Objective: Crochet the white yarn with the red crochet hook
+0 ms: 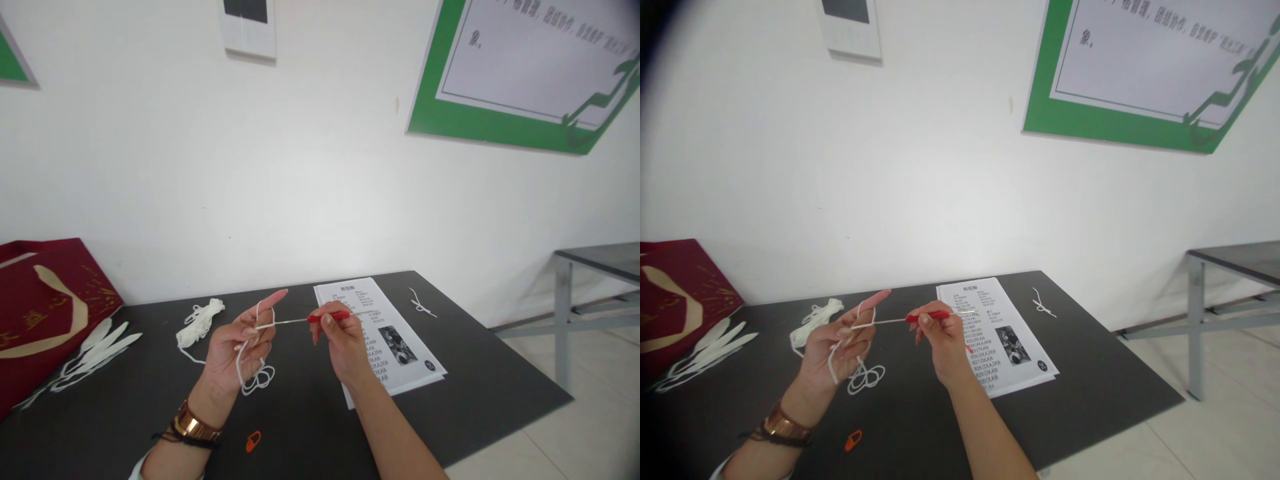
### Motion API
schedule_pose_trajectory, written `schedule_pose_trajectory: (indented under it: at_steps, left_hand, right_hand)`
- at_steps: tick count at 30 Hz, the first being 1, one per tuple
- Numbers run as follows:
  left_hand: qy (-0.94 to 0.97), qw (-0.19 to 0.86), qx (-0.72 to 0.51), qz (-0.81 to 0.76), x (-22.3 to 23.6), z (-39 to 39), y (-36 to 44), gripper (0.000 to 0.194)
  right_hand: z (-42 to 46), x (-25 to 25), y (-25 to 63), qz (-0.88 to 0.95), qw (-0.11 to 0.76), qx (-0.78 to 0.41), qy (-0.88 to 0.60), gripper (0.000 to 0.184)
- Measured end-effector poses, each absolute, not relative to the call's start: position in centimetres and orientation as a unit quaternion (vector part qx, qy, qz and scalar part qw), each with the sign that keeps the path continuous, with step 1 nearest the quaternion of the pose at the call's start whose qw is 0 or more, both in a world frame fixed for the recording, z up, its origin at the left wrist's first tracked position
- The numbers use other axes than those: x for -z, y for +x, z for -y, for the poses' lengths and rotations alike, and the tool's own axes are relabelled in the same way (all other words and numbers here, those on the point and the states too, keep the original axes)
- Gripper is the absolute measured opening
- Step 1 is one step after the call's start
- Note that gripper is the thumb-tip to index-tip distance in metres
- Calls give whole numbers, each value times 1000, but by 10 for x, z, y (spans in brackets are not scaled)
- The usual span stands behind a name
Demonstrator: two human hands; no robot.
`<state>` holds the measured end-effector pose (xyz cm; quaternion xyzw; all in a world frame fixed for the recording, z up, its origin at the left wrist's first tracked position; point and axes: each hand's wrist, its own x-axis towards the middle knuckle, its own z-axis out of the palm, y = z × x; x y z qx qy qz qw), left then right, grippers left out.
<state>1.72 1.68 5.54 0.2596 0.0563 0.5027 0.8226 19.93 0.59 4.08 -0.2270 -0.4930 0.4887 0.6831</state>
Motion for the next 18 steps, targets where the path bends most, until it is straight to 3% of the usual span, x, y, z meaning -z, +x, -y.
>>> schedule_pose_trajectory:
  at_steps: [10, 15, 18]
  left_hand:
    - [265, 809, -516, -97, -51, -19, 16, 77]
    - [398, 737, -510, -198, -51, -20, 25, 61]
    - [469, 681, -503, -252, -53, -14, 33, 66]
  right_hand:
    - [-7, -43, 199, 442, 686, -538, -211, 16]
    - [-11, -40, 195, 314, 655, -655, -208, 17]
    - [-12, -36, 191, 280, 628, -695, -212, 19]
